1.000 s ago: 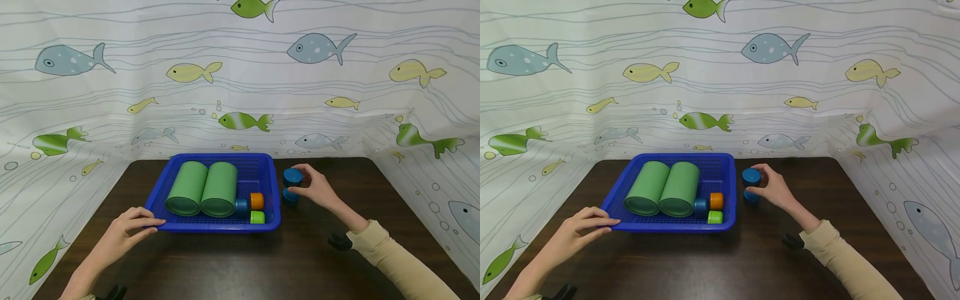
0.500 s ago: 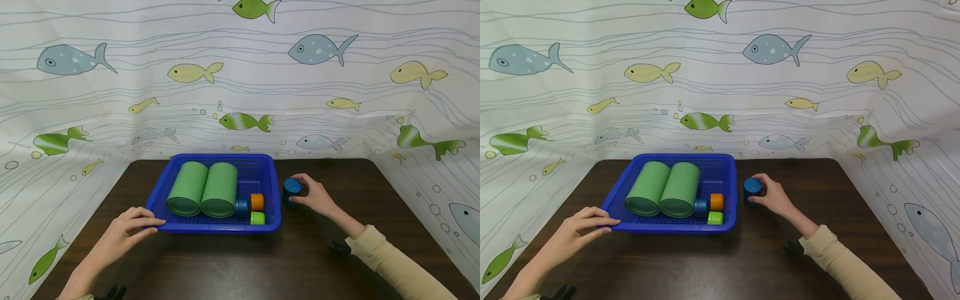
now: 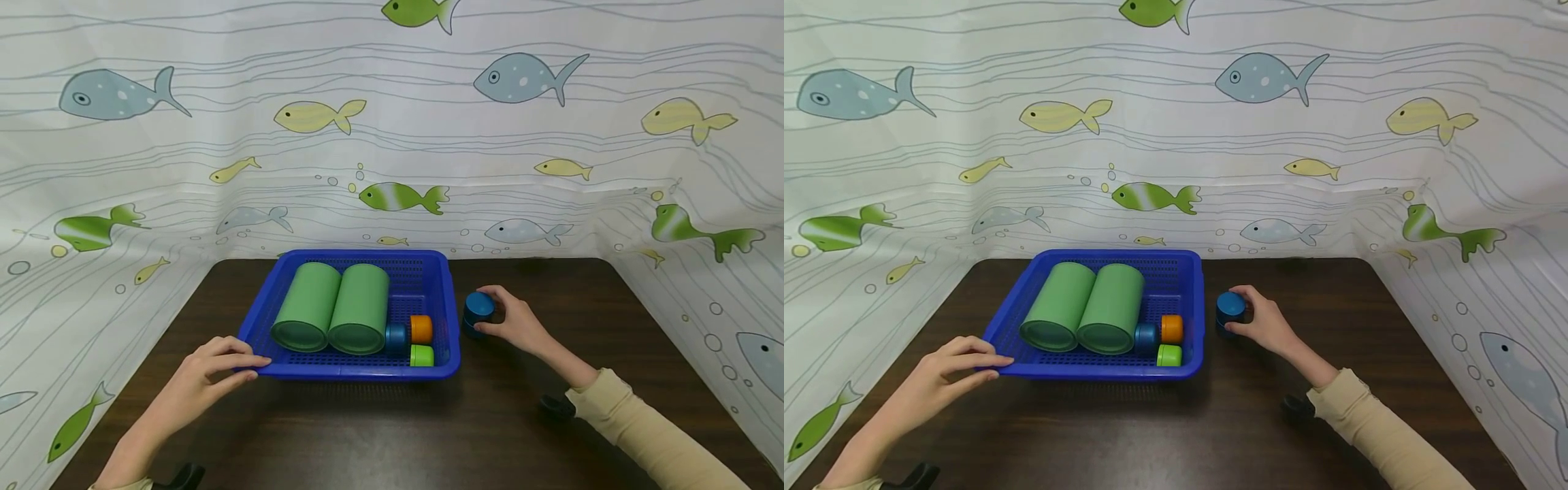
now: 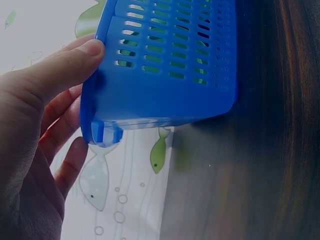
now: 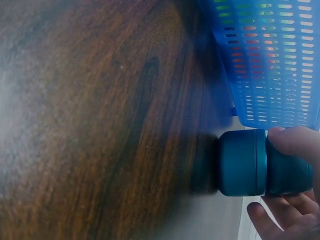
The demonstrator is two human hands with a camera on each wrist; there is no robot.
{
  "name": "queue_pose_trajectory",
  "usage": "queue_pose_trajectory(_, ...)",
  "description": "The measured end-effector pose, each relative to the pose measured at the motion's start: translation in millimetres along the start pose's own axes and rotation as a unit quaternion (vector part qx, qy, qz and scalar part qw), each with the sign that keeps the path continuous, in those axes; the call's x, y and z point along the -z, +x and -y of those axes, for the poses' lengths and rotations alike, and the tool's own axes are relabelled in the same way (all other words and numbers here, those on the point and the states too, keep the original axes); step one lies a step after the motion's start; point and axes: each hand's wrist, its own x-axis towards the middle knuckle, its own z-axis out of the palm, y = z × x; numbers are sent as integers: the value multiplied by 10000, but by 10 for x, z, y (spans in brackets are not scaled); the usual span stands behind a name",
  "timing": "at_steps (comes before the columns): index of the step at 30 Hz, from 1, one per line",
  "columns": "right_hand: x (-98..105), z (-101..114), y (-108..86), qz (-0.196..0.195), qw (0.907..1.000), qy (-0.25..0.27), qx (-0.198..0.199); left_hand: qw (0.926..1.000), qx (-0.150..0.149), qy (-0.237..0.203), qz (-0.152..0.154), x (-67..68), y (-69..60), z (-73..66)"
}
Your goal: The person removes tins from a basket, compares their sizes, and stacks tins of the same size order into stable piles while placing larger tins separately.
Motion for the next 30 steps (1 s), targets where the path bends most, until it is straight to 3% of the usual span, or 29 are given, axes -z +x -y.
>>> queue_pose_trajectory(9,33,18,-6,147,9999,-44,-29,10000,-62,-74,-4,-4,5,10)
queue_pose_trajectory(16,189,107,47,549,9980,34,312,9998,-96,-155,-13,-4,9,23)
queue_pose_trajectory(30,369,754,453,986,9871,-905,876,9998,-79,-165,9,-4,9,18)
